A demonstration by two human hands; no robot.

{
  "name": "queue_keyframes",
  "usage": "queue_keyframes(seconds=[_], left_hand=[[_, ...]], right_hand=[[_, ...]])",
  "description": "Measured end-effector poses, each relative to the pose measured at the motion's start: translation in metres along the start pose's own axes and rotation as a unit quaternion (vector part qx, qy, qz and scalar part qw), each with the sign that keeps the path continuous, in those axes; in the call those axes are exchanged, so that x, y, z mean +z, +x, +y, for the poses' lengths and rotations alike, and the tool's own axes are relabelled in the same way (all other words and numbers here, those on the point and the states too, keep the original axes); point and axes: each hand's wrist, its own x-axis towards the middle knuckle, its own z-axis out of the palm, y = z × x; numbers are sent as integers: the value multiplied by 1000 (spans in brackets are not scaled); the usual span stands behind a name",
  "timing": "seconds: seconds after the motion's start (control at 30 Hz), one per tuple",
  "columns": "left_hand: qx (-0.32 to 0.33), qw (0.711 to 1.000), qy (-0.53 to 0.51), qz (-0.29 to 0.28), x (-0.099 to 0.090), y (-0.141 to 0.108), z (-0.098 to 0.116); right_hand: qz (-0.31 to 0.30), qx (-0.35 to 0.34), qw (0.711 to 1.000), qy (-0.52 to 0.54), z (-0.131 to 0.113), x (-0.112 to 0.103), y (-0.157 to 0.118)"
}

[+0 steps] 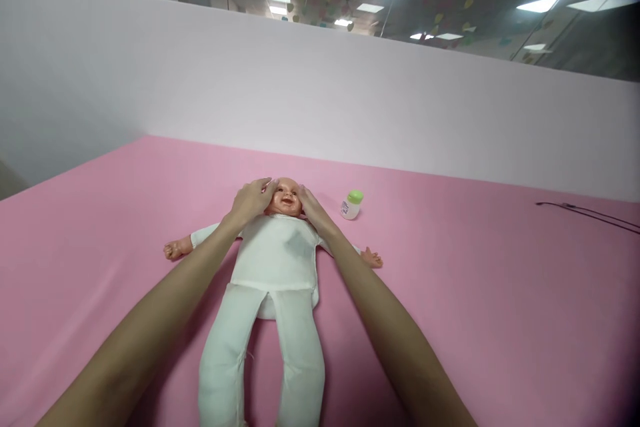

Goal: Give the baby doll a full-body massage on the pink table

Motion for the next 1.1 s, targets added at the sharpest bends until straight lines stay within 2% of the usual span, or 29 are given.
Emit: queue_keyframes(seconds=[0.13, 0.4, 0.6, 0.83, 0.97, 1.1], left_hand=[[-29, 1000, 8, -1, -1, 1, 3], [-42, 999, 21, -4, -1, 3, 5], [-45, 999, 15, -4, 0, 6, 0], [-42, 999, 30, 7, 1, 6, 1], [-49, 999, 23, 2, -1, 3, 5], [-49, 998, 30, 6, 0, 5, 1]], right_hand=[[-33, 8, 999, 39, -2, 1, 4], [33, 60, 998, 17, 3, 0, 12], [37, 32, 999, 15, 4, 0, 13], [18, 32, 999, 34, 0, 1, 10], [33, 50, 998, 25, 0, 0, 10], [28, 37, 999, 22, 5, 0, 13]])
